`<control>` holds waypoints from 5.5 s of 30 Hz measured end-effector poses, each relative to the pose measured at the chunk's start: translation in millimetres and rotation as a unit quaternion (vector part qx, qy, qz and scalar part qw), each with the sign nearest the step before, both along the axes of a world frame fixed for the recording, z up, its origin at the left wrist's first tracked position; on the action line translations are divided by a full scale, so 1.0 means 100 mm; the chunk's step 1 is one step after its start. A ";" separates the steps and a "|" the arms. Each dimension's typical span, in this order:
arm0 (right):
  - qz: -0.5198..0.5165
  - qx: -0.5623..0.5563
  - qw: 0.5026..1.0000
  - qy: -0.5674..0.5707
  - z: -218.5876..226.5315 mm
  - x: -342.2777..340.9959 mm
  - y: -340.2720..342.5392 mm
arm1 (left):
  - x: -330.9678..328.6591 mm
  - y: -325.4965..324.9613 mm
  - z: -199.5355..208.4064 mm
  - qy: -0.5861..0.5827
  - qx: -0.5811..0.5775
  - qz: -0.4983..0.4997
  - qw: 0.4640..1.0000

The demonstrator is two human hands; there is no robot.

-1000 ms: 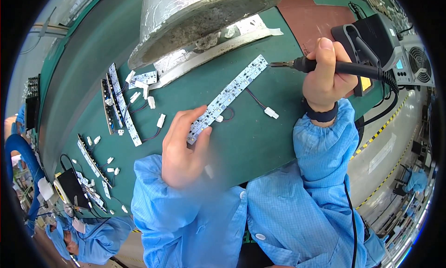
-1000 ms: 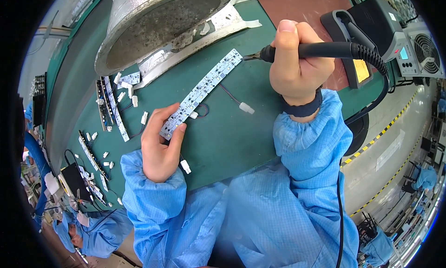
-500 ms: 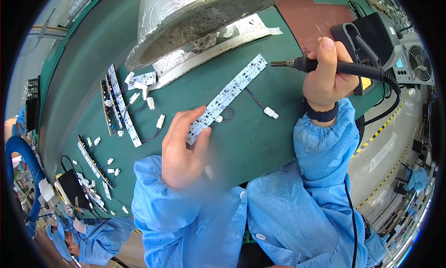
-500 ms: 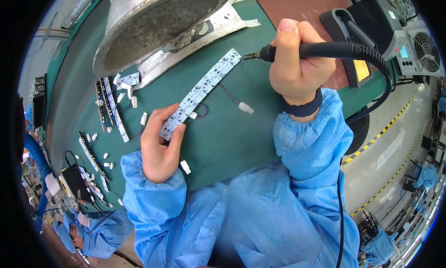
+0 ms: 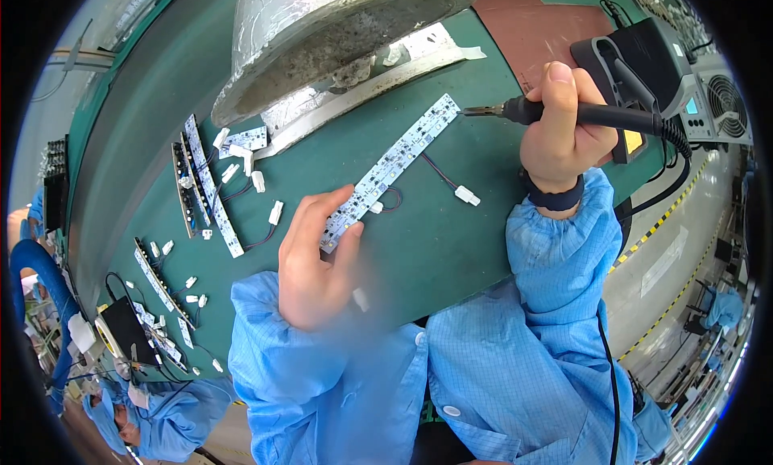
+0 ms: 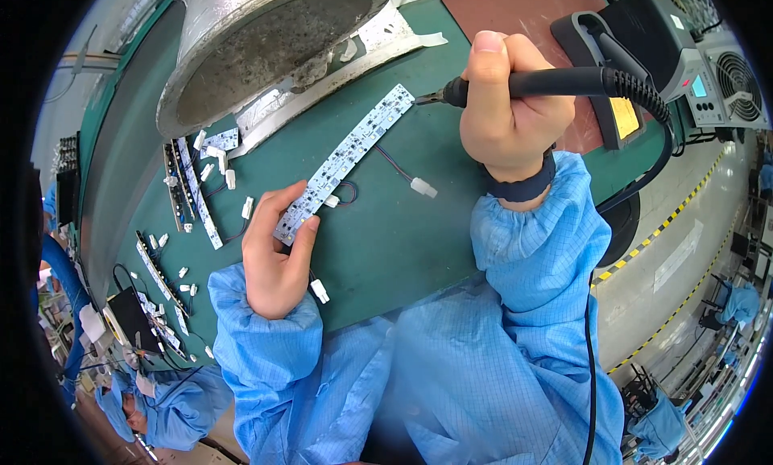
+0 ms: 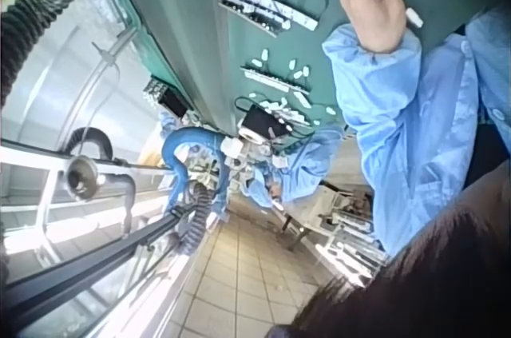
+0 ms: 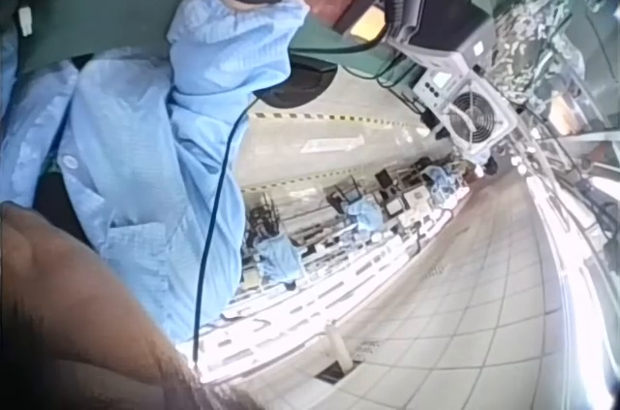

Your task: Soldering wires and small components onto circuit board strips.

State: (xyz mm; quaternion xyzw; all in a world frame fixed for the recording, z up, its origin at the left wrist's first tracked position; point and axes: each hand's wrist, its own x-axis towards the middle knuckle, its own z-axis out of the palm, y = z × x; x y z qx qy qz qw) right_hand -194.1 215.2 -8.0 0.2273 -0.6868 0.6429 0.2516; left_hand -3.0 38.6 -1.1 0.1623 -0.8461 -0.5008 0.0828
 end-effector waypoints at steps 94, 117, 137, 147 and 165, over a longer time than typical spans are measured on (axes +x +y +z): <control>-0.003 -0.148 0.983 -0.113 0.07 -0.15 0.11 | -2.56 -3.25 -0.30 -0.148 -0.431 0.157 0.876; 0.042 -0.150 0.986 -0.060 0.01 -0.15 0.13 | 1.92 -1.84 0.87 -0.252 -0.311 0.307 0.863; 0.031 -0.161 0.983 -0.080 0.01 -0.15 0.17 | 2.17 -1.41 0.45 -0.055 0.011 0.355 0.933; 0.027 -0.184 0.979 -0.090 0.12 -0.07 0.07 | 1.09 -0.22 0.46 -0.113 0.206 0.042 0.971; 0.237 0.013 0.958 0.161 0.11 0.65 -0.18 | -0.04 -0.01 -0.06 0.049 0.042 0.005 0.998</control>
